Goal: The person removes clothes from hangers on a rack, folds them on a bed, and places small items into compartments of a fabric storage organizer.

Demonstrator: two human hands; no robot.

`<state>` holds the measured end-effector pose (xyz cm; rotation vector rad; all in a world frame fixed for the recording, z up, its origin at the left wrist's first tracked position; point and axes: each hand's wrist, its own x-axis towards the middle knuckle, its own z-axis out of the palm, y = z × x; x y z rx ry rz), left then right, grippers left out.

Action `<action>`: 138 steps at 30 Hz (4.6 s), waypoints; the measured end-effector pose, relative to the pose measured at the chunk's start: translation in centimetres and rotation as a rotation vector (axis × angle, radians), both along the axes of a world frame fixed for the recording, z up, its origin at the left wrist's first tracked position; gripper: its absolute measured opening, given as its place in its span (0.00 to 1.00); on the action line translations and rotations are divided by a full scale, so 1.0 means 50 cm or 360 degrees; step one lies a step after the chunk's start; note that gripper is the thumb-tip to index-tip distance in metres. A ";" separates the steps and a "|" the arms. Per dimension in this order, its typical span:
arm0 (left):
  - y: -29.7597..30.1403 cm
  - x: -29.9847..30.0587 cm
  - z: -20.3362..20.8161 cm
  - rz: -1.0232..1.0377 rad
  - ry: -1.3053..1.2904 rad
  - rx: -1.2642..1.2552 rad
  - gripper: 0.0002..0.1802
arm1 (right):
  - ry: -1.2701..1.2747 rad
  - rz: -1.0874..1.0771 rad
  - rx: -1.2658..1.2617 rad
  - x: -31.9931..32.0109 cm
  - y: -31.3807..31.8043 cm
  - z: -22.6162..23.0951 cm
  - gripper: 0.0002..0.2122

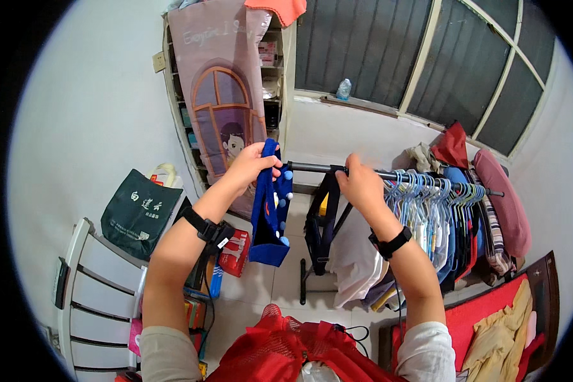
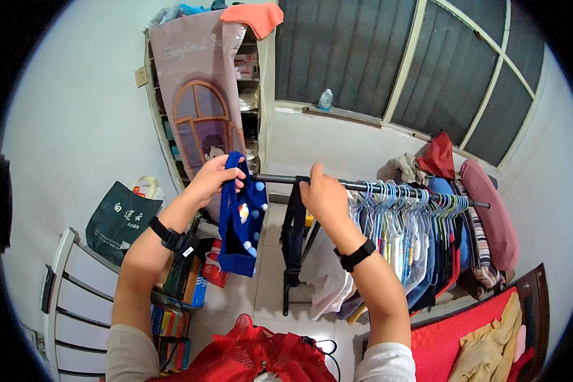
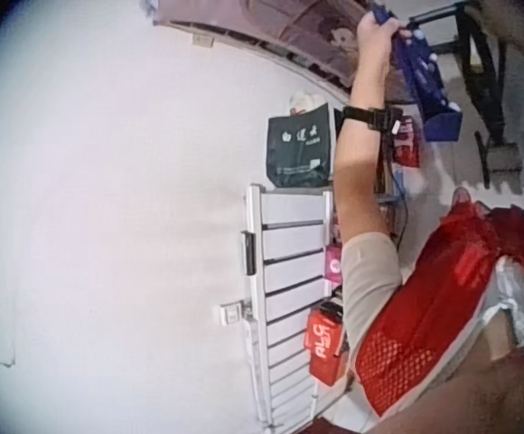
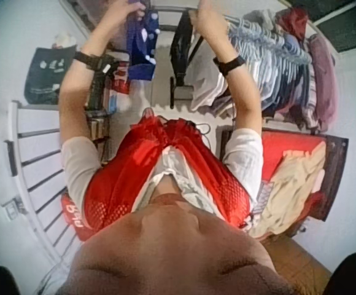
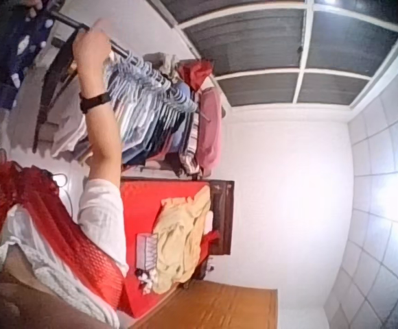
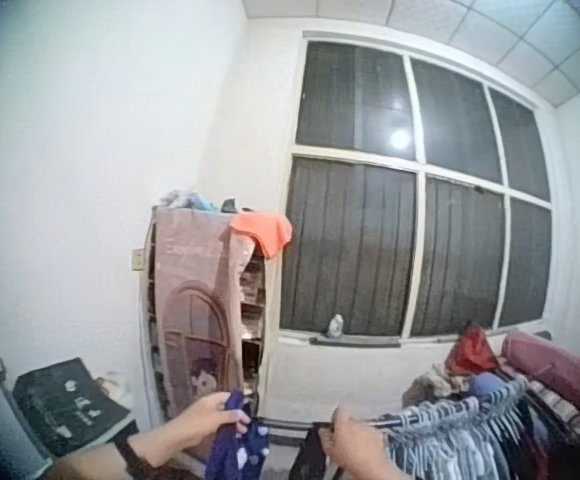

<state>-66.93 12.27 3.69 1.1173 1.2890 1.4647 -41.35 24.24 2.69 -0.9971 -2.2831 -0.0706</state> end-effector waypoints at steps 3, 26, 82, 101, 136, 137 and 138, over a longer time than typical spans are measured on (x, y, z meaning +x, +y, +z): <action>0.019 0.014 0.009 0.0007 0.0050 -0.0016 0.16 | -0.0021 -0.0025 -0.0140 0.000 -0.013 -0.016 0.17; -0.044 -0.086 -0.040 0.0832 0.2134 0.0042 0.13 | -0.0237 -0.0202 -0.0124 -0.042 -0.035 -0.005 0.18; -0.420 1.540 -0.467 -0.2257 0.1221 0.1244 0.19 | 0.0877 -0.1946 -0.1260 1.442 -1.206 -0.427 0.22; -0.688 2.342 -0.833 -0.2978 0.1771 0.1231 0.18 | 0.1882 -0.2455 -0.1222 1.884 -1.653 -0.667 0.18; -1.014 2.578 -1.085 -0.1362 0.2453 0.0633 0.10 | 0.2239 -0.2417 -0.1739 2.759 -1.913 -1.292 0.35; -1.058 2.608 -1.073 -0.1243 0.2341 0.0661 0.12 | 0.2100 -0.2319 -0.1807 2.778 -1.922 -1.309 0.34; -1.101 2.638 -1.067 -0.1129 0.2227 0.0689 0.13 | 0.1964 -0.2224 -0.1868 2.795 -1.934 -1.323 0.33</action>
